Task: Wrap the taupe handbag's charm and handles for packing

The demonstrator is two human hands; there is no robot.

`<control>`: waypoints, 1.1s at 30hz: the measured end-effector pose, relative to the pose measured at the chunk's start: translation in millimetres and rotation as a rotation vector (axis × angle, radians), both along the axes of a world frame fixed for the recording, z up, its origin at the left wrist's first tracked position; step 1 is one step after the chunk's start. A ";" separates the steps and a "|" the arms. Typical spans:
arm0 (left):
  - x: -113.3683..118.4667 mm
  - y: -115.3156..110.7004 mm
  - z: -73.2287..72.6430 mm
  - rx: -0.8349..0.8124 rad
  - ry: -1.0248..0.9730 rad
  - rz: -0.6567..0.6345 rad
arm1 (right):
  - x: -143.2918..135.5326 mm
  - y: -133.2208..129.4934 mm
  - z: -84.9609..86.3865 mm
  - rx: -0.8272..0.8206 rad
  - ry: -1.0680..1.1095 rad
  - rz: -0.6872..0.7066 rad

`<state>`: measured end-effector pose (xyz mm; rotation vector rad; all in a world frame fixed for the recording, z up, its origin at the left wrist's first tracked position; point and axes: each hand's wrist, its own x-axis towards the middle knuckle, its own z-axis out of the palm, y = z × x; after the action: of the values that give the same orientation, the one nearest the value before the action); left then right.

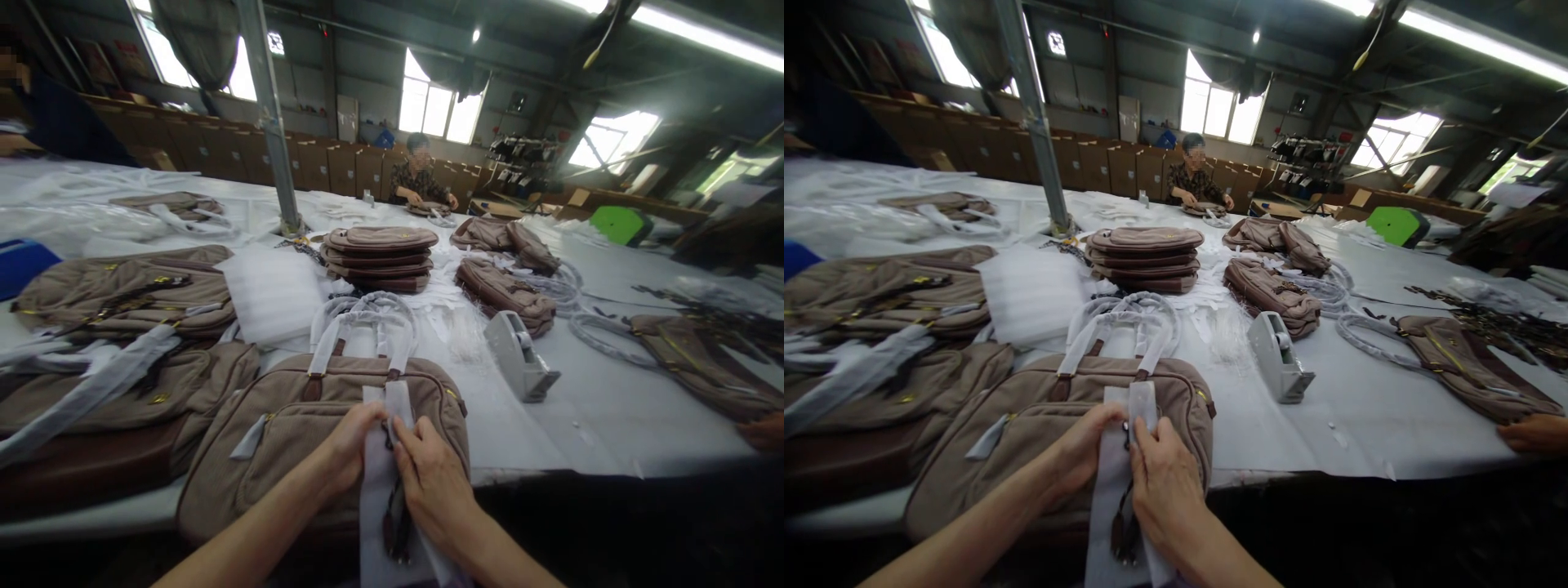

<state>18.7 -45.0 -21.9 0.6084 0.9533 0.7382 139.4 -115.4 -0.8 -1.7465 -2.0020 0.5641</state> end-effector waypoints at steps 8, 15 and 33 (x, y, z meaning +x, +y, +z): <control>5.8 4.7 -5.8 -0.063 -0.039 0.087 | 24.7 3.5 -24.3 -0.067 0.622 -0.235; 5.4 8.3 -4.3 -0.108 -0.048 0.106 | 31.8 -34.2 1.8 -0.322 0.841 -0.116; -13.9 9.7 8.1 0.038 0.051 0.032 | -2.3 -43.0 1.2 0.081 -0.170 0.044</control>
<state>4.8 -35.2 -13.8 0.6490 0.9998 0.7740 137.1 -158.4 0.3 -1.7570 -2.1511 0.3539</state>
